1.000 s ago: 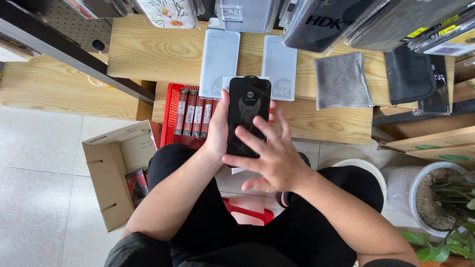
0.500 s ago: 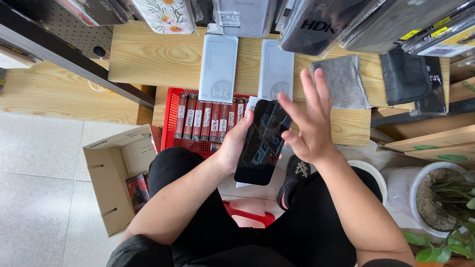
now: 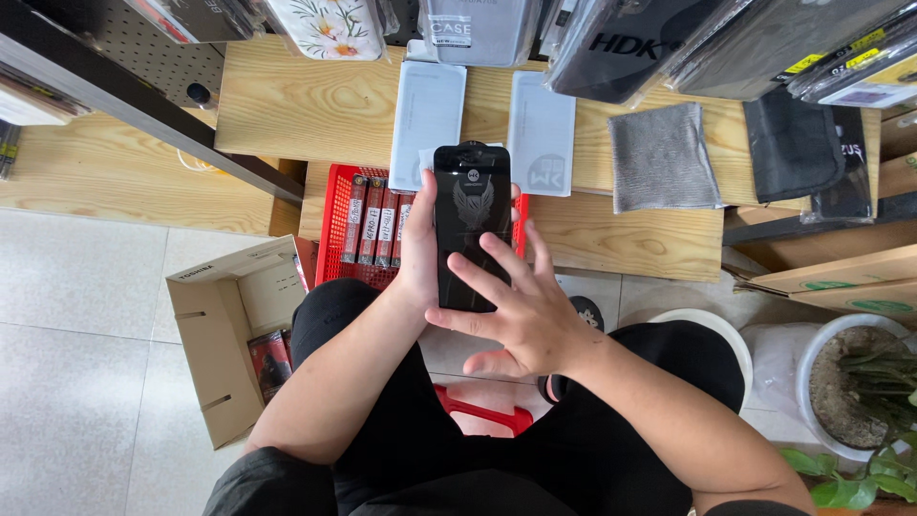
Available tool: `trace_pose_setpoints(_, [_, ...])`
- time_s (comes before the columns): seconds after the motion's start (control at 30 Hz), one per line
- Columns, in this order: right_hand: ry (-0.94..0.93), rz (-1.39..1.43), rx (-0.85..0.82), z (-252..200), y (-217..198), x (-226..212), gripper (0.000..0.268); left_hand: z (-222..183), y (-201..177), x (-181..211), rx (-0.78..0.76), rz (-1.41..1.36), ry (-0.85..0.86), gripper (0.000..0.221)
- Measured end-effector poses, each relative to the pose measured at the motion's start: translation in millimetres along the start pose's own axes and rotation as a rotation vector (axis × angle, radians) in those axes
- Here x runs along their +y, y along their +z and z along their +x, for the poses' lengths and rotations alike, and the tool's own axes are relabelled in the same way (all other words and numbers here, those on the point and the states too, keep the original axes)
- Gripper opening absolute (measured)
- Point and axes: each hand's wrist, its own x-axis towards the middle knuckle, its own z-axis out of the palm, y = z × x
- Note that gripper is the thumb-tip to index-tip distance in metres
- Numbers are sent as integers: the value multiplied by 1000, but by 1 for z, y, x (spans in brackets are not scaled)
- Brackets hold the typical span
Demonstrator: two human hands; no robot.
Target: The person repeatedly takes a black rectangular item out of a white paper sleeve, wipes the item with their hand, and places it back into the sleeve. They handle multiple identical items from a red basket on a wooden table.
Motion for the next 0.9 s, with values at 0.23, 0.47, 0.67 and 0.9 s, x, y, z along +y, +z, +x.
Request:
trace_pose_setpoints(0.23, [31,-134,-19,0,-11,22,56,-8,14,-10,81,-31,-136,68])
trace_pose_setpoints(0.47, [69,-205,70,1,-29,49,60,2,-9,-32,73,202,-134,66])
trace_pose_setpoints(0.67, [126,-197,129,-5,-38,65,63,-2,-1,-38,-12,274,-127,60])
trace_pose_setpoints(0.9, [152,-178,133,-7,-43,70,65,12,-29,-48,-202,382,-33,60])
